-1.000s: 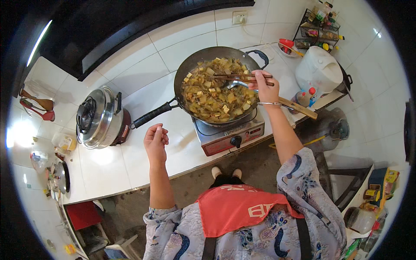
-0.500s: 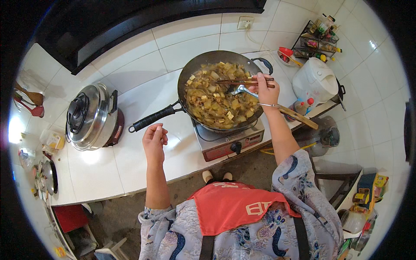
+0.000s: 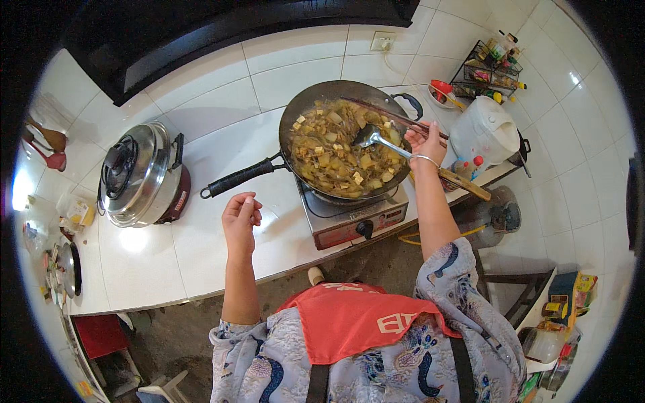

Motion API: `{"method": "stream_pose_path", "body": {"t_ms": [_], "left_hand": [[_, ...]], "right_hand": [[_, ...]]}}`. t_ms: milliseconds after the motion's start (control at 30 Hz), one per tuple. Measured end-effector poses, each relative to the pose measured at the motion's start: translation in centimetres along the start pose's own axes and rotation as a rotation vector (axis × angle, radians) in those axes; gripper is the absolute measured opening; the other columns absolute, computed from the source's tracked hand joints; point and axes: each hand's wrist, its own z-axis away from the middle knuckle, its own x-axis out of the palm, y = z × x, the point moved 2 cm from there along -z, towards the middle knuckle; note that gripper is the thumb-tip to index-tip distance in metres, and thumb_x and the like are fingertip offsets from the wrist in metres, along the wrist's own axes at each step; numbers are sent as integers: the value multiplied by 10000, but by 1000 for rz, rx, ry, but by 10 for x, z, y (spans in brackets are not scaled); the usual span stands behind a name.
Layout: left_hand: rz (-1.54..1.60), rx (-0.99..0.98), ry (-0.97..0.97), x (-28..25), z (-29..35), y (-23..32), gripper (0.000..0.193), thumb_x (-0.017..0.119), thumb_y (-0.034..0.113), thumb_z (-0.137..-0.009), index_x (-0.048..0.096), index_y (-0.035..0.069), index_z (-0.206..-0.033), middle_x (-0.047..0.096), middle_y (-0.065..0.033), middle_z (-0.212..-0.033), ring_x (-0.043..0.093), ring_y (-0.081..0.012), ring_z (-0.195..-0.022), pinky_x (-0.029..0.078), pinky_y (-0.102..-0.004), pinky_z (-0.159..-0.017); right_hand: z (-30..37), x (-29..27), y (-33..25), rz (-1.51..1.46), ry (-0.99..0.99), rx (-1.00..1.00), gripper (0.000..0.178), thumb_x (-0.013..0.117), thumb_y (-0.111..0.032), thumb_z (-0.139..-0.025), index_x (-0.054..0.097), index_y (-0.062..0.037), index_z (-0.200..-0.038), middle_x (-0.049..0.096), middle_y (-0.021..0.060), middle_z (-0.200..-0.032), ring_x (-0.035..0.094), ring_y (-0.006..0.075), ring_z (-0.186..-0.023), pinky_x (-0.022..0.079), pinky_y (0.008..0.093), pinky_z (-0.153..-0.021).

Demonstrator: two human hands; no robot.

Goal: The person stirs a mixture of tofu and vegetables in a wok on a portable gas stove using a spatula. They add seasoning from a yellow packet, cover the wok with a lid, and continue stirring. Later, they fill a small electric pot with water from the sink and plug it into a wall outlet.

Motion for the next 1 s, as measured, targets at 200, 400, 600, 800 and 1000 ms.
{"method": "stream_pose_path", "body": {"t_ms": [200, 400, 600, 800, 1000], "left_hand": [[-21, 39, 45, -3, 15, 0, 154, 543, 148, -911, 581, 16, -981, 576, -58, -751, 464, -83, -527, 343, -204, -459], [-30, 12, 58, 13, 44, -2, 144, 553, 130, -895, 589, 11, -967, 586, -58, -749, 480, -80, -543, 374, -202, -483], [-13, 1, 93, 19, 61, -8, 141, 554, 132, -896, 588, 15, -965, 586, -53, -745, 488, -81, -553, 374, -202, -483], [-3, 18, 158, 3, 74, -7, 134, 555, 131, -896, 590, 17, -958, 584, -51, -742, 491, -83, -553, 374, -201, -480], [6, 12, 195, -8, 73, -8, 132, 552, 130, -899, 591, 18, -957, 585, -49, -742, 486, -82, -544, 373, -200, -476]], "right_hand": [[8, 16, -27, -47, -52, -52, 270, 521, -246, -913, 560, 15, -856, 630, 152, -701, 618, 219, -512, 551, 325, -479], [14, 12, -27, 132, -171, -80, 285, 540, -242, -913, 578, 37, -868, 630, 146, -711, 607, 196, -504, 528, 303, -464], [15, 22, -4, 258, -304, -37, 264, 552, -208, -908, 604, 48, -873, 638, 136, -721, 611, 177, -500, 516, 284, -451], [14, 27, 17, 320, -328, -37, 268, 550, -212, -909, 594, 45, -846, 633, 128, -680, 603, 171, -469, 514, 283, -435], [6, 29, 22, 255, -255, -37, 283, 550, -231, -911, 580, 35, -818, 628, 129, -663, 598, 179, -454, 506, 285, -410]]}}
